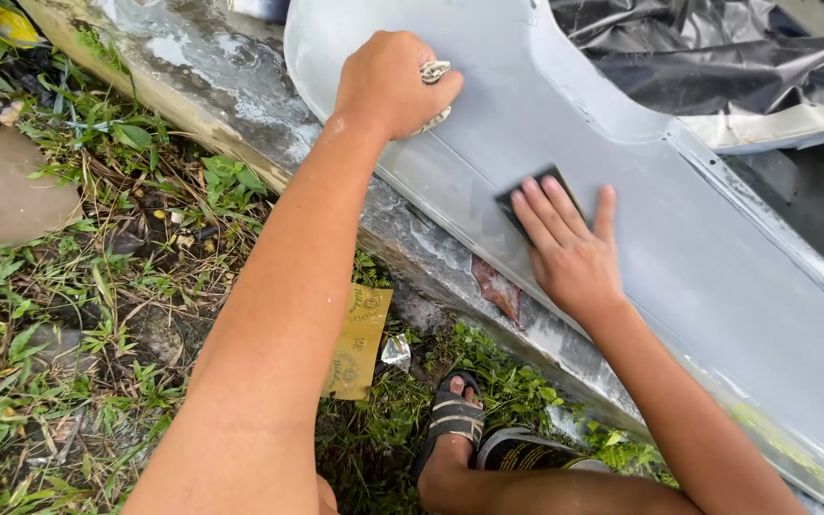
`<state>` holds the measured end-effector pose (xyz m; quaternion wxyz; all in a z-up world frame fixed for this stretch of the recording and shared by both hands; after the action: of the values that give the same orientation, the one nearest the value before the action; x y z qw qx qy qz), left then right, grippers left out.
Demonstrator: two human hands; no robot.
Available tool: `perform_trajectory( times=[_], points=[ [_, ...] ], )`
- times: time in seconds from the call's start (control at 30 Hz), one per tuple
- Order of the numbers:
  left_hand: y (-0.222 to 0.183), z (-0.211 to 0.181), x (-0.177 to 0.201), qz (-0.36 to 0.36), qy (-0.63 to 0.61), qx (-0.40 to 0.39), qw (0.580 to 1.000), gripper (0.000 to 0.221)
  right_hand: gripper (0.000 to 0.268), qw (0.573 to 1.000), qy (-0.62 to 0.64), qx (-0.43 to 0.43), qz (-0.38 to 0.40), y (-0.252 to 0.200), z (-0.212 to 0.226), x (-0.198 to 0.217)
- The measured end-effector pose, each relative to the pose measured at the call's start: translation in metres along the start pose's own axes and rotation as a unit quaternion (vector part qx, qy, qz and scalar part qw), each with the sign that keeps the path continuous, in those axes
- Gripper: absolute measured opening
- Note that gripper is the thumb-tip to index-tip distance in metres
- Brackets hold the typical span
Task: Wet sanding a car bumper using a sanding block and water to prepare the surface.
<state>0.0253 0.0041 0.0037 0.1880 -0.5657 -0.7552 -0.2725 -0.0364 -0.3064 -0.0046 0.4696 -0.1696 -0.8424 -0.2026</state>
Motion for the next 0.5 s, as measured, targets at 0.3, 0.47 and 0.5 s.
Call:
perform_trajectory(
  times=[0.3,0.47,0.5],
  points=[
    [0.001,0.000,0.000,0.011,-0.008,0.000,1.000,0.044,0.059,0.999,-0.011,-0.034,-0.009,-0.045,-0.014,-0.006],
    [0.002,-0.002,0.006,0.005,-0.005,-0.013,1.000,0.046,0.055,0.996,-0.034,-0.025,-0.081,0.037,0.010,-0.009],
    [0.002,-0.003,0.007,0.004,-0.008,-0.017,1.000,0.046,0.058,0.994,-0.051,-0.020,-0.097,0.054,0.016,-0.010]
  ],
)
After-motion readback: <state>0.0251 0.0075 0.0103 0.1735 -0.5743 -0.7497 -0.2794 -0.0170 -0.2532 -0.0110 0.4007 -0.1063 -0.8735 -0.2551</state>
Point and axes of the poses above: each hand's wrist, its own y-axis towards the middle knuckle, its own x-axis out of the back of the hand, z = x × y, the point moved 3 cm from there along y, towards the middle knuckle, and after that the axes turned 5 degrees about -y, right-handed, at the moved point
